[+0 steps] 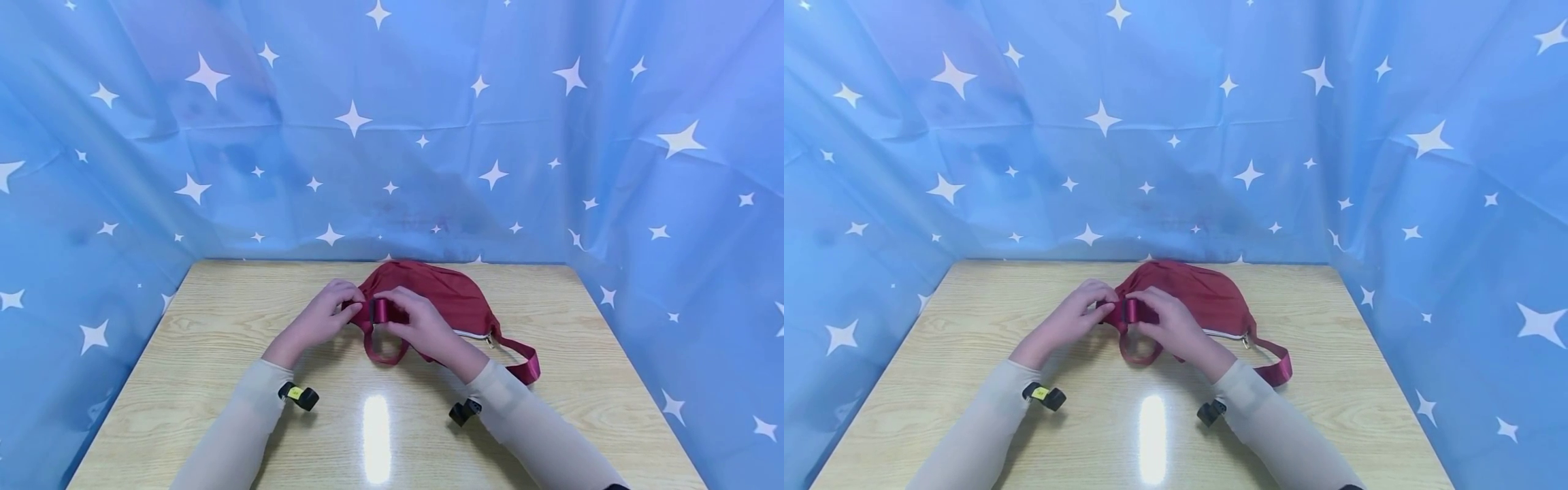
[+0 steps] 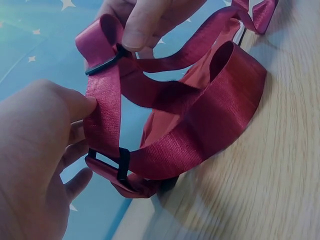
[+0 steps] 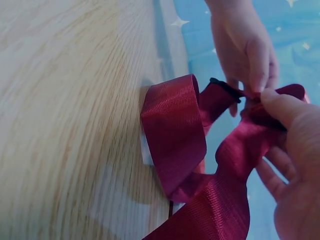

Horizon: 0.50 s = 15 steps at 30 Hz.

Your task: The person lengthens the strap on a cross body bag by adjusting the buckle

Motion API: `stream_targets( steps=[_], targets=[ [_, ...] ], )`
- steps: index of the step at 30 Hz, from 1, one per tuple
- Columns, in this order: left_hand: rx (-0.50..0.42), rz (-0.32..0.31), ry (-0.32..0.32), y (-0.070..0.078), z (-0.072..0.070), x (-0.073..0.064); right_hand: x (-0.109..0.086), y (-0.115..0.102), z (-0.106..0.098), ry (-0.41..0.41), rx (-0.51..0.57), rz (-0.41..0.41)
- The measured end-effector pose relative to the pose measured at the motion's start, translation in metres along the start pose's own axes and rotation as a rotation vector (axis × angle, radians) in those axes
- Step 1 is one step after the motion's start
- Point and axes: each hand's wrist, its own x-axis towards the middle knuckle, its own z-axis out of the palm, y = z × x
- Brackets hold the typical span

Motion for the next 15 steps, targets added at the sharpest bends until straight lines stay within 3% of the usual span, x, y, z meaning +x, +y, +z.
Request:
stream_targets(
  steps=[8,15],
  targets=[
    [0.013,-0.021,-0.017,0.0061,-0.0001,0.0025,0.0032,-0.0026,0.0042,-0.039,-0.006,0.028],
    [0.037,-0.021,-0.01,0.0038,-0.0016,0.0015,0.0032,-0.0015,0.0055,-0.012,-0.021,0.007]
  ],
)
